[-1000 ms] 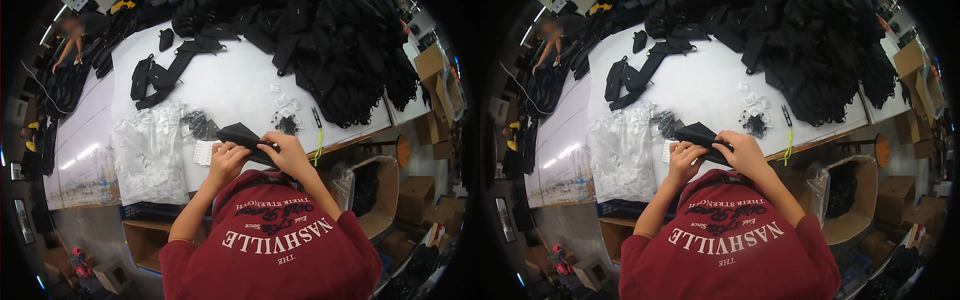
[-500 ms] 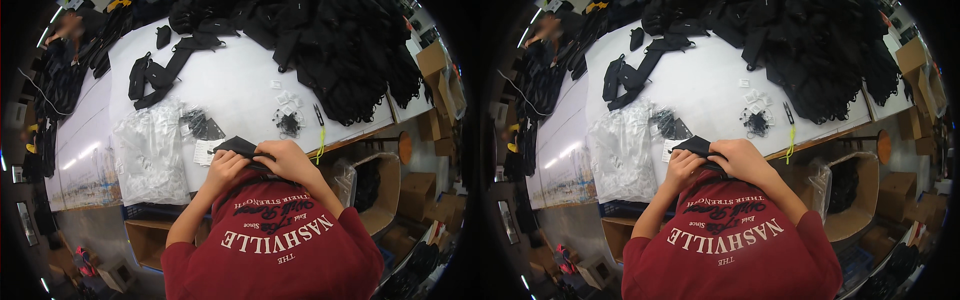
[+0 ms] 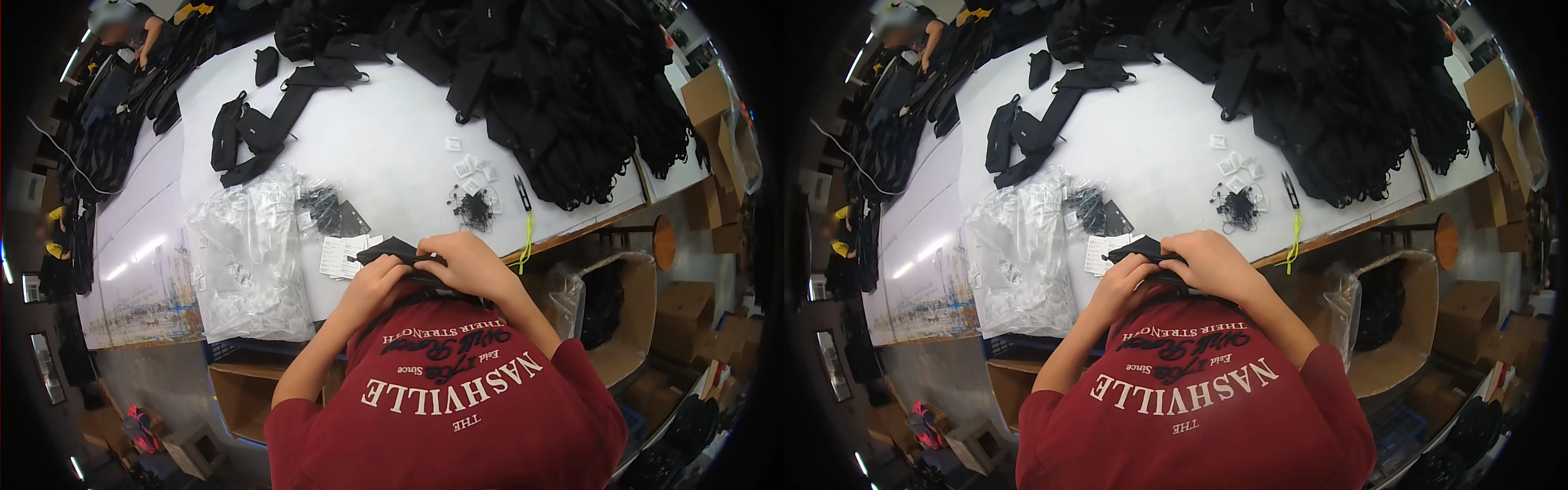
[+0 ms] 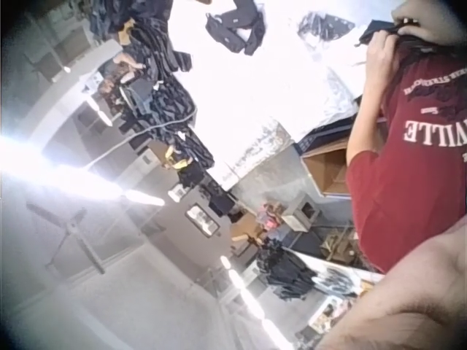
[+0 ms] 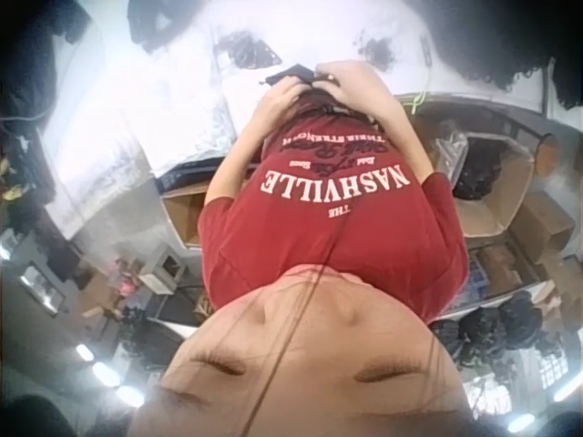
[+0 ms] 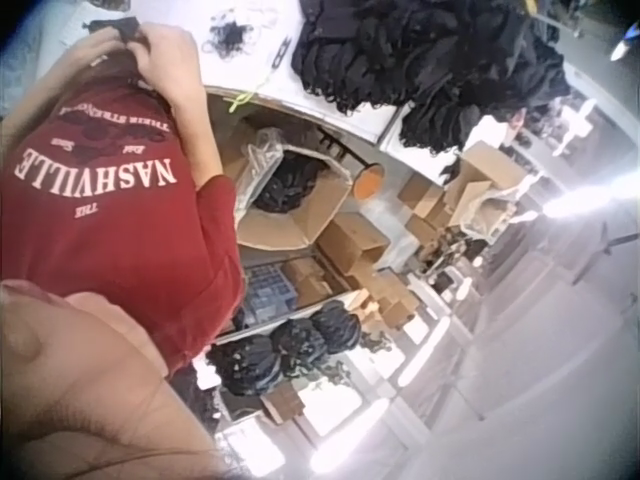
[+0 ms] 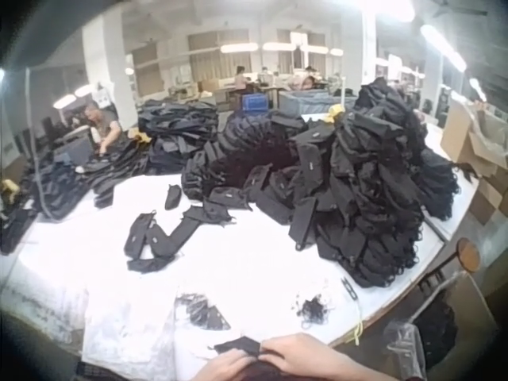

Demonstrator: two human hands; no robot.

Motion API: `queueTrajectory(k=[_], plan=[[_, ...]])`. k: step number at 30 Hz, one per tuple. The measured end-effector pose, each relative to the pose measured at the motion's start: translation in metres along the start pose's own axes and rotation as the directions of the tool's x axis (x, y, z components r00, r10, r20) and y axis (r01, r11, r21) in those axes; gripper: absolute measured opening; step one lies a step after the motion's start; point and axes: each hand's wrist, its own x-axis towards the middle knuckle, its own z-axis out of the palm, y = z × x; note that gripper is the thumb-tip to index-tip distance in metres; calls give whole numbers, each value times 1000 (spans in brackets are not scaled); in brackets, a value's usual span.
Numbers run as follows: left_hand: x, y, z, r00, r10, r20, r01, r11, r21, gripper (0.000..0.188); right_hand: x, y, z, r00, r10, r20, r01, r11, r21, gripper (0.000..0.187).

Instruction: Packing small black pouches into plastic bags and organizing them on a table.

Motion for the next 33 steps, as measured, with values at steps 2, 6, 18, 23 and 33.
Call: queueTrajectory(k=[2, 6, 18, 23, 33], plan=[[-2, 0, 0, 1000, 12, -6, -12, 1000, 23, 25, -2, -1, 0, 1000, 1, 3, -1, 1000, 15, 15], [-3, 7, 0, 997, 65, -31, -62, 994, 95, 25, -5, 1, 3, 1000, -20, 8, 20, 998, 53, 15], [-2, 35, -6, 950, -188, 251, 133, 967, 219, 23, -1, 6, 16, 970, -41, -240, 44, 999, 9, 17], [-1, 29, -22, 884, -359, 298, 370, 929, 22, 20, -12, 57, 17, 993, 44, 108, -101, 789, 607, 36], [-32, -10, -15, 816, -503, 283, 576, 747, -332, 34, -53, 80, 25, 896, 74, 437, -285, 851, 441, 70]])
